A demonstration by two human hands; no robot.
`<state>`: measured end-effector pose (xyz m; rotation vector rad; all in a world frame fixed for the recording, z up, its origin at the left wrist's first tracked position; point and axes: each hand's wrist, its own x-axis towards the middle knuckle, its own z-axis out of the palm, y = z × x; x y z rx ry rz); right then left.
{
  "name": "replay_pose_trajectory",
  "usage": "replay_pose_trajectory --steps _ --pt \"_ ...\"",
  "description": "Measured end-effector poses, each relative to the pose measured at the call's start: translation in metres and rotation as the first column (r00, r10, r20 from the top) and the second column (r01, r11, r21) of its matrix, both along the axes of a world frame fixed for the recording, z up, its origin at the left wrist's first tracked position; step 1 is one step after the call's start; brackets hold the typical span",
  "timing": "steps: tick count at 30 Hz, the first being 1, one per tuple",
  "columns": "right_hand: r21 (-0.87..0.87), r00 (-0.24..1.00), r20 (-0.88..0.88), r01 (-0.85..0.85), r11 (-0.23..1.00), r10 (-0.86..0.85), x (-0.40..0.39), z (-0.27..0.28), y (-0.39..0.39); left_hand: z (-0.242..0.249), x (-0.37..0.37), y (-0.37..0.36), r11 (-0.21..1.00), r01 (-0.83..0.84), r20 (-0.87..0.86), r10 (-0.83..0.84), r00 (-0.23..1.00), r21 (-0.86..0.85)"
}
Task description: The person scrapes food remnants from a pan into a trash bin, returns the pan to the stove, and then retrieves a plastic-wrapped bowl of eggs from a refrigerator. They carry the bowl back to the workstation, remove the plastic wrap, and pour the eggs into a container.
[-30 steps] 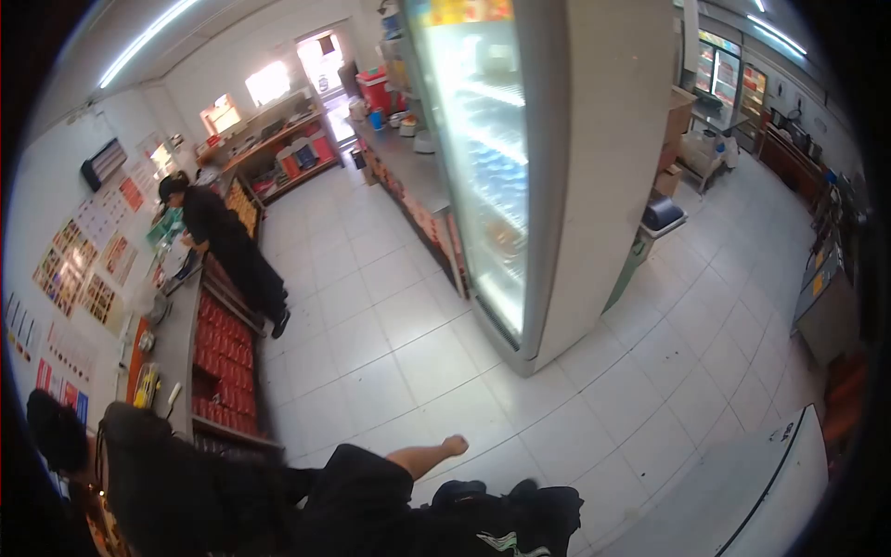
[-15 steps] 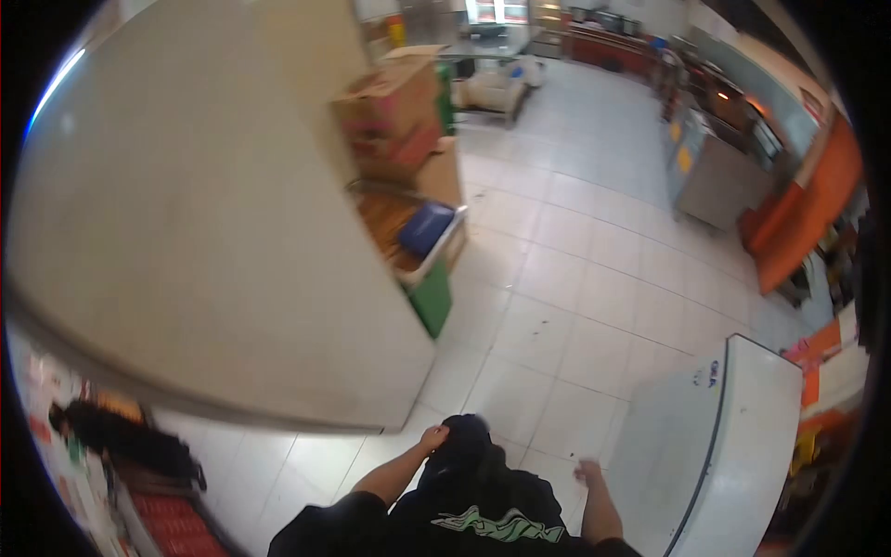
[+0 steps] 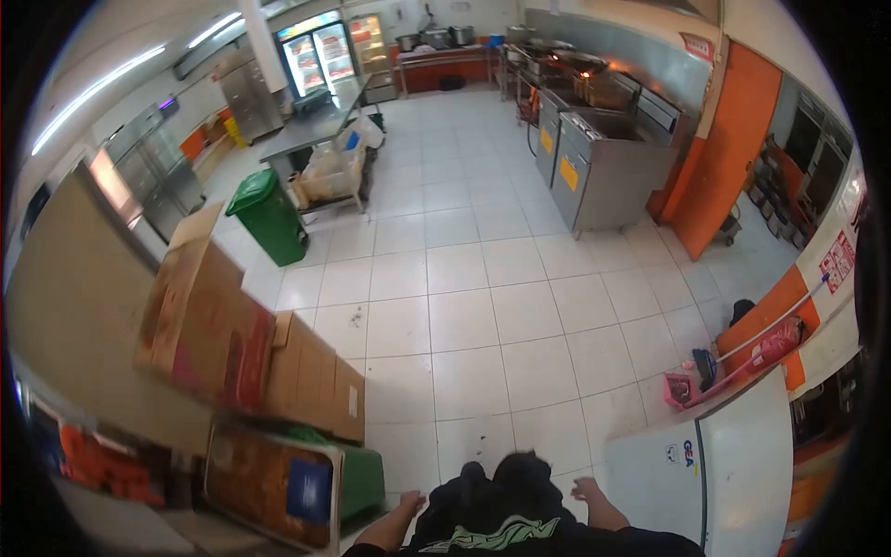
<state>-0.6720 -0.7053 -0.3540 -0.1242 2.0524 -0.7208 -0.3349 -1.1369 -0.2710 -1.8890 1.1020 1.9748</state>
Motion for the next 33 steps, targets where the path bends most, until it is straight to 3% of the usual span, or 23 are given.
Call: replay_pose_trajectory --steps 1,2,3,4,7,10,12,13,14,15,17,18,19,20,23,25,27,28,29,30,31,32,33 --pt "-0.040 0.964 -0.195 -0.194 0.980 0.182 0.011 -0.052 0.032 0.015 -0.038 -0.030 0.914 0.386 0.062 -0.381 0.922 -0.126" --pt "0.291 0.926 0.185 0.267 0.919 -0.328 0.015 0.036 -0.005 0.029 -0.084 -0.060 0.998 -0.062 -0.018 0.062 0.998 0.007" --pt "0.146 0.972 -0.100 -0.197 0.969 0.213 0.018 0.072 -0.002 0.037 -0.124 -0.089 0.999 0.004 -0.041 -0.005 0.999 -0.042" --pt "0.159 0.650 -0.420 -0.634 0.757 0.633 0.008 0.083 -0.008 0.040 -0.164 -0.120 0.993 0.066 -0.064 -0.072 0.995 -0.095" --pt "-0.170 0.742 -0.478 -0.602 0.780 0.469 -0.046 0.068 -0.043 0.033 -0.270 -0.202 0.972 0.103 -0.171 -0.140 0.975 -0.213" --pt "0.044 0.709 -0.289 -0.661 0.749 0.643 -0.135 0.081 -0.120 0.031 -0.346 -0.269 0.951 0.183 -0.156 -0.226 0.962 -0.249" --pt "0.244 0.457 -0.509 -0.736 0.632 0.729 -0.228 0.118 -0.213 0.036 -0.383 -0.306 0.970 0.186 -0.072 -0.199 0.977 -0.155" --pt "0.208 0.862 -0.112 -0.466 0.860 0.495 -0.281 0.086 -0.258 0.018 -0.379 -0.324 0.942 0.284 -0.015 -0.291 0.957 -0.179" --pt "0.443 0.671 -0.077 -0.639 0.629 0.737 -0.342 0.036 -0.312 0.000 -0.405 -0.352 0.903 0.372 0.020 -0.377 0.926 -0.217" --pt "0.444 0.675 -0.079 -0.635 0.632 0.734 -0.392 0.003 -0.330 0.033 -0.429 -0.365 0.966 0.238 -0.002 -0.239 0.971 -0.104" --pt "0.095 0.871 -0.399 -0.273 0.957 0.288 -0.511 -0.021 -0.450 0.047 -0.463 -0.402 0.969 0.170 -0.035 -0.179 0.983 -0.181" --pt "0.124 0.949 -0.213 -0.211 0.969 0.234 -0.550 0.103 -0.546 0.048 -0.487 -0.422 0.969 0.170 -0.044 -0.181 0.983 -0.181" --pt "0.009 0.945 -0.316 -0.080 0.997 0.079 -0.600 0.084 -0.604 0.049 -0.502 -0.442 0.980 0.110 -0.004 -0.112 0.994 -0.163" --pt "-0.112 0.963 -0.253 0.064 0.992 -0.091 -0.630 0.135 -0.666 0.046 -0.518 -0.462 0.987 0.048 0.034 -0.043 0.998 -0.152" --pt "-0.322 0.945 -0.302 0.024 0.947 -0.127 -0.725 0.186 -0.803 0.018 -0.581 -0.537 0.998 0.023 0.137 -0.016 0.990 -0.056" --pt "-0.526 0.955 -0.126 0.166 0.834 -0.269 -0.755 0.204 -0.859 0.021 -0.621 -0.591 0.998 0.048 0.125 -0.043 0.991 -0.036" --pt "-0.430 0.958 -0.117 0.190 0.883 -0.263 -0.790 0.162 -0.887 0.022 -0.689 -0.660 0.997 0.075 0.083 -0.072 0.994 -0.029" --pt "-0.024 0.682 -0.661 -0.436 0.900 0.312 -0.816 0.084 -0.880 0.023 -0.728 -0.687 0.996 0.081 0.054 -0.080 0.995 -0.023" --pt "-0.007 0.597 -0.713 -0.532 0.847 0.369 -0.819 0.093 -0.878 0.020 -0.771 -0.716 0.996 0.087 0.019 -0.087 0.996 -0.020" --pt "-0.080 0.963 -0.175 -0.221 0.972 0.204 -0.823 0.103 -0.872 0.018 -0.805 -0.738 0.995 0.095 -0.004 -0.095 0.996 -0.008" --pt "-0.113 0.984 0.063 0.171 0.979 -0.164 -0.818 0.107 -0.861 0.018 -0.830 -0.758 0.995 0.104 -0.015 -0.104 0.994 0.007" --pt "0.164 0.806 -0.102 -0.564 0.809 0.583 -0.832 0.078 -0.845 0.022 -0.855 -0.779 0.993 0.116 -0.023 -0.115 0.993 0.018" --pt "0.299 0.560 -0.410 -0.663 0.686 0.720 -0.831 0.079 -0.837 0.022 -0.888 -0.808 0.992 0.127 -0.038 -0.126 0.991 0.022"
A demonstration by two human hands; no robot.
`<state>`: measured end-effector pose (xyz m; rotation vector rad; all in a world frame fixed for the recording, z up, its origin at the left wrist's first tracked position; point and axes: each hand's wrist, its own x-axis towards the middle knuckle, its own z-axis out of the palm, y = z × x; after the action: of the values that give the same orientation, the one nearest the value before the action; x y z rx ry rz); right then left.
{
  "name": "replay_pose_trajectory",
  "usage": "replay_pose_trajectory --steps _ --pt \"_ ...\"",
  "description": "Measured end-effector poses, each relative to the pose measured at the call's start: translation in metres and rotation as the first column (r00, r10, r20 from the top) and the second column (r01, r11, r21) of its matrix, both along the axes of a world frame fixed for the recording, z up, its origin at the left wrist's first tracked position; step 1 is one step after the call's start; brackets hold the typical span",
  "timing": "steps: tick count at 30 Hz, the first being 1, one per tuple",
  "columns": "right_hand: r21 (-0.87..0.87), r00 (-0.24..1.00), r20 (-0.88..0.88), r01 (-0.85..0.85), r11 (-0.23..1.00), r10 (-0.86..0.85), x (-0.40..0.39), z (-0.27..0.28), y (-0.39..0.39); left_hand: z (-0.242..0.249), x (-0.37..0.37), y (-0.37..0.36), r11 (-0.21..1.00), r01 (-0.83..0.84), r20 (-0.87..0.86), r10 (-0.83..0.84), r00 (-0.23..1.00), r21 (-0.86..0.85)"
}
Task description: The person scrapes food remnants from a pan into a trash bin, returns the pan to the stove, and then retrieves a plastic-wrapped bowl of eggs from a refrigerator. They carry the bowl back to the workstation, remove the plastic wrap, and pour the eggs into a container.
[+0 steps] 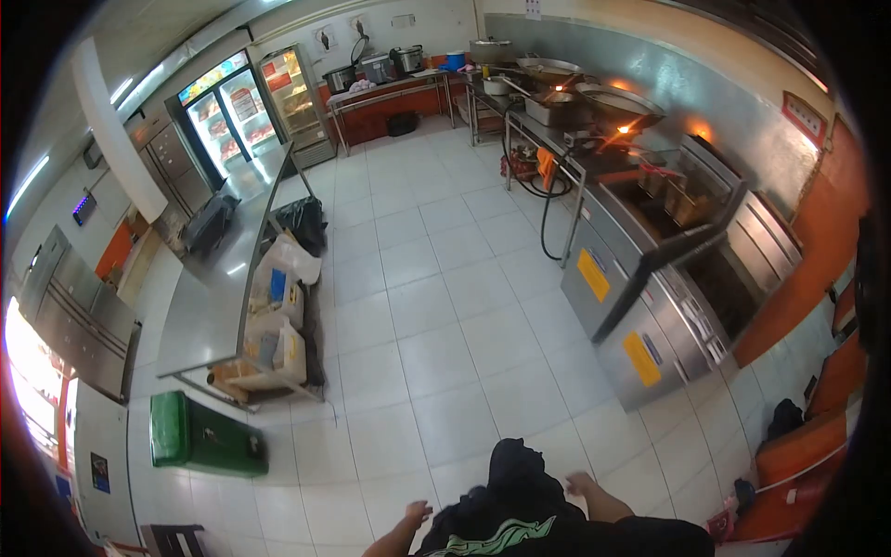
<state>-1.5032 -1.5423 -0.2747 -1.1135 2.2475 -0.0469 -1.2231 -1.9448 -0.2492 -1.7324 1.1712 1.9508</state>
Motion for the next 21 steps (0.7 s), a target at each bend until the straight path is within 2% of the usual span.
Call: replay_pose_trajectory --steps 1,2,3,4,5,6,8,9,10,11,12,13,14,15,16,17,19,20,21 --pt "0.177 0.999 0.028 0.041 0.983 -0.047 -0.004 0.005 0.003 -0.001 -0.043 -0.031 0.998 0.028 -0.012 -0.029 1.000 -0.055" --pt "0.358 0.997 0.075 -0.006 0.934 -0.022 -0.005 -0.017 -0.003 0.005 -0.095 -0.065 0.992 0.053 -0.026 -0.056 0.998 -0.112" --pt "0.278 0.973 0.226 -0.119 0.953 0.055 -0.025 -0.020 0.026 0.012 -0.144 -0.099 0.992 0.050 -0.029 -0.053 0.998 -0.118" --pt "0.387 0.919 0.363 0.003 0.922 -0.156 -0.040 -0.017 0.023 0.024 -0.188 -0.128 0.985 0.060 -0.050 -0.069 0.996 -0.162" --pt "0.506 0.811 0.456 0.103 0.856 -0.367 -0.063 -0.022 0.014 0.028 -0.226 -0.152 0.976 0.068 -0.077 -0.086 0.993 -0.209" --pt "0.505 0.812 0.455 0.102 0.857 -0.365 -0.088 -0.027 -0.004 0.028 -0.251 -0.173 0.976 0.066 -0.078 -0.084 0.993 -0.210" --pt "0.259 0.917 0.357 0.086 0.962 -0.178 -0.174 -0.037 -0.050 0.033 -0.327 -0.220 0.978 -0.085 -0.093 0.068 0.993 -0.193" --pt "0.340 0.986 0.154 -0.119 0.933 0.070 -0.209 -0.050 -0.088 0.037 -0.344 -0.238 0.977 -0.081 -0.077 0.067 0.995 -0.195" --pt "-0.003 0.978 0.207 -0.034 0.999 0.034 -0.276 -0.086 -0.113 0.040 -0.359 -0.251 0.984 -0.090 -0.077 0.079 0.994 -0.156" --pt "0.378 0.988 0.114 0.057 0.924 -0.108 -0.320 -0.045 -0.207 0.039 -0.397 -0.274 0.987 -0.102 -0.108 0.089 0.990 -0.124" --pt "0.381 0.987 0.118 0.054 0.923 -0.106 -0.371 -0.108 -0.216 0.035 -0.413 -0.287 0.990 -0.114 -0.116 0.104 0.988 -0.080" --pt "0.097 0.975 -0.221 -0.014 0.995 0.035 -0.440 -0.148 -0.277 -0.014 -0.417 -0.318 0.972 0.118 -0.118 -0.144 0.982 -0.203" --pt "0.112 0.975 -0.216 -0.020 0.994 0.044 -0.491 -0.095 -0.344 -0.008 -0.437 -0.331 0.975 0.114 -0.116 -0.137 0.984 -0.188" --pt "0.084 0.785 0.312 0.538 0.839 -0.535 -0.542 -0.005 -0.439 0.002 -0.463 -0.346 0.984 -0.100 -0.136 0.080 0.988 -0.149" --pt "-0.093 0.471 0.605 0.843 0.530 -0.642 -0.584 0.000 -0.499 0.004 -0.485 -0.366 0.945 -0.307 -0.145 0.290 0.946 -0.110" --pt "-0.209 0.455 0.629 0.880 0.427 -0.630 -0.634 -0.015 -0.557 0.004 -0.508 -0.386 0.946 -0.306 -0.149 0.289 0.946 -0.108" --pt "-0.309 0.623 0.610 0.755 0.578 -0.489 -0.698 0.089 -0.655 -0.007 -0.546 -0.430 0.909 -0.416 0.129 0.409 0.903 0.028" --pt "-0.309 0.619 0.614 0.759 0.573 -0.490 -0.726 0.105 -0.689 -0.014 -0.565 -0.459 0.911 -0.411 0.129 0.405 0.905 0.023" --pt "-0.398 0.621 0.657 0.767 0.504 -0.427 -0.748 0.115 -0.716 -0.022 -0.578 -0.486 0.888 0.397 0.183 -0.361 0.915 -0.231"
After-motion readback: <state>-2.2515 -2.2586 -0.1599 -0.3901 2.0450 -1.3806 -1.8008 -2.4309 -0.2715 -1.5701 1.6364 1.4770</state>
